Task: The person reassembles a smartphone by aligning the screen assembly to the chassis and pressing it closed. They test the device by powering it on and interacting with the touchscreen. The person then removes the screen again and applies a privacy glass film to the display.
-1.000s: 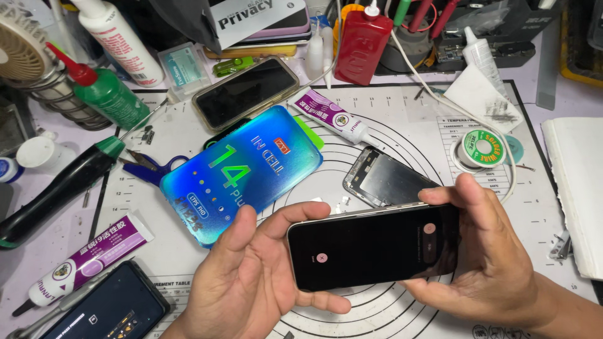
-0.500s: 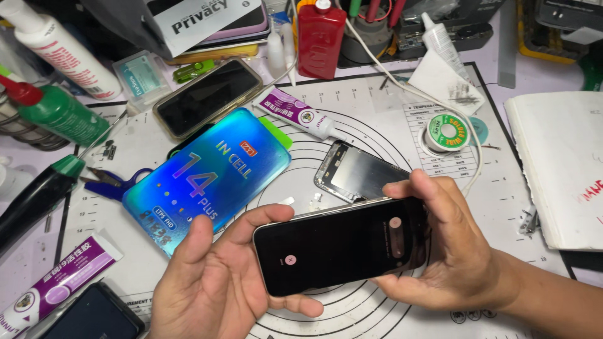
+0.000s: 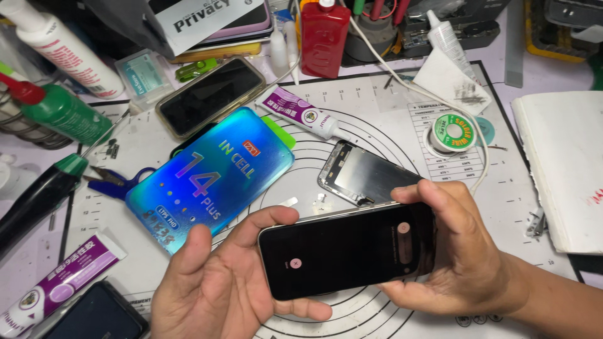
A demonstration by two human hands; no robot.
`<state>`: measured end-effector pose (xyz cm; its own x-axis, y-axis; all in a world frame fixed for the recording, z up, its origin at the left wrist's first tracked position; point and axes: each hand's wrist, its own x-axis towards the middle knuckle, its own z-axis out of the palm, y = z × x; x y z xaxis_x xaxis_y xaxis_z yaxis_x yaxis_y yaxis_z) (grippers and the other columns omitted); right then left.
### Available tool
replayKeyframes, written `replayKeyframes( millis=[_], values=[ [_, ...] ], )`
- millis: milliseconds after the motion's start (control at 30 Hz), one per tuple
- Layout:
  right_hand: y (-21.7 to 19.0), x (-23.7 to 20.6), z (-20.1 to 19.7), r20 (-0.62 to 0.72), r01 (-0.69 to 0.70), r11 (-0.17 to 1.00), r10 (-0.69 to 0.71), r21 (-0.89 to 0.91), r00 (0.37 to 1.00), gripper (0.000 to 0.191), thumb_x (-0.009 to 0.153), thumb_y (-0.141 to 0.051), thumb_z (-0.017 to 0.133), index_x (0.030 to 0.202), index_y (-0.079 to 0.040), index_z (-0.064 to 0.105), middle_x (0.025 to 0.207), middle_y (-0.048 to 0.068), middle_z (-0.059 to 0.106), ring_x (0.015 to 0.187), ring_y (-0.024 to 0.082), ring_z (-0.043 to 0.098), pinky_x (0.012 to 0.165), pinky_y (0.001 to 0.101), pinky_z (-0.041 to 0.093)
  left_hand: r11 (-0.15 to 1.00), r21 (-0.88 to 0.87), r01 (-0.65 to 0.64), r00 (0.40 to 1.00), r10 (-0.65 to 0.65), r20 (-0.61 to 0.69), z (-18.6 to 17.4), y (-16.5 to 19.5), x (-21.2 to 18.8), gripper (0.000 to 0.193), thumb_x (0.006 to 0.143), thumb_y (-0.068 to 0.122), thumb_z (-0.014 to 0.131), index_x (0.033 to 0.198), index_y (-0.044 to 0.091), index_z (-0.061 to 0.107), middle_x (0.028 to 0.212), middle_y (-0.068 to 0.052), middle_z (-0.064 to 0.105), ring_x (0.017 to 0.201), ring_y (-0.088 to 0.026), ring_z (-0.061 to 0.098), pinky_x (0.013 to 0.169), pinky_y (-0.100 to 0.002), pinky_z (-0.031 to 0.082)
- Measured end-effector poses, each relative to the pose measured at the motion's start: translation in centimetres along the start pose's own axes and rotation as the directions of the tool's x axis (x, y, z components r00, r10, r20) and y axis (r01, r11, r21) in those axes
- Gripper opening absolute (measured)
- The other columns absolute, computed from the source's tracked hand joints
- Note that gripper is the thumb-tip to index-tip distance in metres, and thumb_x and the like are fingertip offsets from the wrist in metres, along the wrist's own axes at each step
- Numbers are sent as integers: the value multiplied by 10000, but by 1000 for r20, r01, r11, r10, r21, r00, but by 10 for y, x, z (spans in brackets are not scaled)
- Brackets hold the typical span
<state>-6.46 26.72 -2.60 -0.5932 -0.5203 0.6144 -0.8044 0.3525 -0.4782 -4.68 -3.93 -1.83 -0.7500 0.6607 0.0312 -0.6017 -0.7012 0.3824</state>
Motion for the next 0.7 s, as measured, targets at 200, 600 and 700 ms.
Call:
replayKeyframes(
  millis=[200,600,700],
  values=[
    [1,-2,0,-3,-33,999,33,-25,999,1174,643,-212,957,1521,27,215,1329,195,446,1245,249,532,979,295,538,999,27,-23,1000,23,18,2,0,0,788,1015,633,365,1522,30,366,1488,-244,502,1389,-389,520,1033,-664,503],
    [3,-8,4,-31,-85,995,83,-53,996,1203,609,-229,967,1522,24,227,1294,168,443,1219,230,554,976,289,537,998,67,-10,999,13,-37,6,1,-2,793,1014,670,310,1512,59,391,1478,-239,514,1375,-384,531,1009,-657,514],
    [2,-6,1,0,-66,996,67,-58,998,1194,615,-249,966,1509,39,229,1307,186,463,1214,238,541,958,277,548,999,48,-7,1000,8,-28,5,2,-2,788,1009,661,317,1503,50,381,1484,-257,503,1371,-389,527,1013,-660,517]
  ],
)
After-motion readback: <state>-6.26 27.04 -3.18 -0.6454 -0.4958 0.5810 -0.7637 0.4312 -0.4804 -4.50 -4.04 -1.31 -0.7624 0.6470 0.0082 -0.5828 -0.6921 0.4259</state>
